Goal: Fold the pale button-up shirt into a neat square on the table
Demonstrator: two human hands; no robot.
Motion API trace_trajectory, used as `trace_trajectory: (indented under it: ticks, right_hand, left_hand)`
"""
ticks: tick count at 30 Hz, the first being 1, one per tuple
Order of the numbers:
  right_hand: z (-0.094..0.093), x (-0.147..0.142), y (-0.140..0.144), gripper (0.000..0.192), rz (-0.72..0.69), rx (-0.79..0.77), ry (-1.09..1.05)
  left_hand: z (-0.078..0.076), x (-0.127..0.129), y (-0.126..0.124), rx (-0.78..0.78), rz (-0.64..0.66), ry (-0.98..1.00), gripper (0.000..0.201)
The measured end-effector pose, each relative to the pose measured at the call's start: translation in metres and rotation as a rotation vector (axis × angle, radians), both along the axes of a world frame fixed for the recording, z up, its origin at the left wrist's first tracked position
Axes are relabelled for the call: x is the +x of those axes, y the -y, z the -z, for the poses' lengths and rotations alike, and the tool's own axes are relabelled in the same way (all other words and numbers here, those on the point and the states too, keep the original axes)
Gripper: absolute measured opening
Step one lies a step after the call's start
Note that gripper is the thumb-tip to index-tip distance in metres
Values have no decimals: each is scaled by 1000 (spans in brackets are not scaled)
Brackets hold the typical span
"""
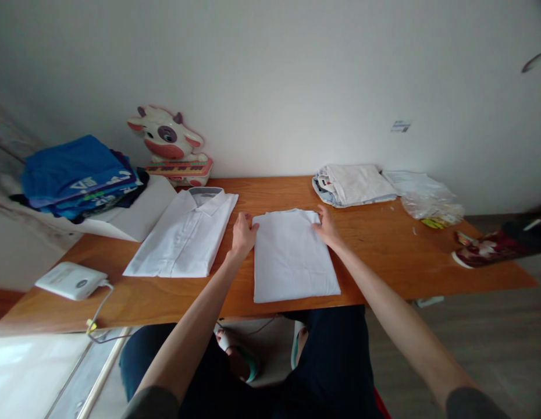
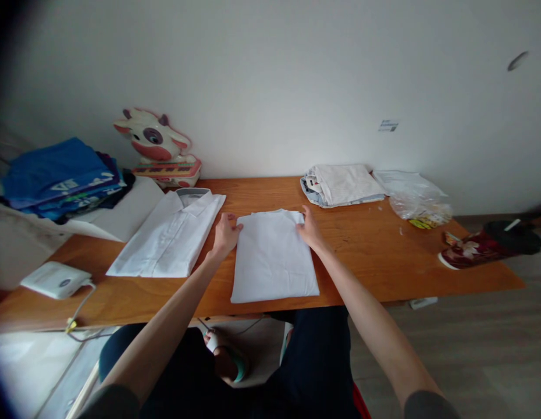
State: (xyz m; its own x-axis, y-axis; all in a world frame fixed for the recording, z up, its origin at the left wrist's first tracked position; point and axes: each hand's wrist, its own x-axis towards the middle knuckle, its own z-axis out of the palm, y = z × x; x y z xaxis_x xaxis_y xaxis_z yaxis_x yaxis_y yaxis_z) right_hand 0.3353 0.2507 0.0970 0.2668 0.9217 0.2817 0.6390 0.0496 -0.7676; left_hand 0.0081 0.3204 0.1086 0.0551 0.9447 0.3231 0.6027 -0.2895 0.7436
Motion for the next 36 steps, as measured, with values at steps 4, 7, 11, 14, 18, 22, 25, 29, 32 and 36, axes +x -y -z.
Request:
trace_trajectory:
  ticks: [4, 7, 11, 14, 18, 22, 25, 29, 32, 36]
  right_hand:
    - [-24, -34, 18, 67, -143, 92, 417]
    - [-23, -61, 24, 61, -253, -26, 542]
    - [-2, -76, 21, 75, -253, -155, 534]
    - [9, -74, 18, 76, -253, -164, 516]
    - [10, -71, 17, 77, -264, -167, 519]
    - [9, -73, 18, 77, -269, -170, 519]
    - [11, -74, 18, 76, -265, -160, 515]
    - [10, -72, 17, 75, -270, -184, 504]
    - [-5, -75, 14, 76, -272, -235, 524]
    - [-34, -105, 2, 77, -390, -76, 627]
  left_hand:
    - [-12, 27, 33, 144, 74, -208, 42]
    - [-6, 46, 55, 83, 159, -310, 51]
    - [18, 50, 64, 6, 189, -292, 68]
    - [28, 45, 63, 27, 221, -253, 72]
    - [30, 42, 62, 57, 256, -247, 74]
    - [29, 38, 58, 62, 274, -220, 72]
    - [27, 30, 52, 69, 334, -90, 60]
    - [21, 19, 48, 91, 338, 72, 47]
    - [16, 17, 51, 86, 366, 116, 43]
    - [13, 14, 52, 69, 343, 280, 50]
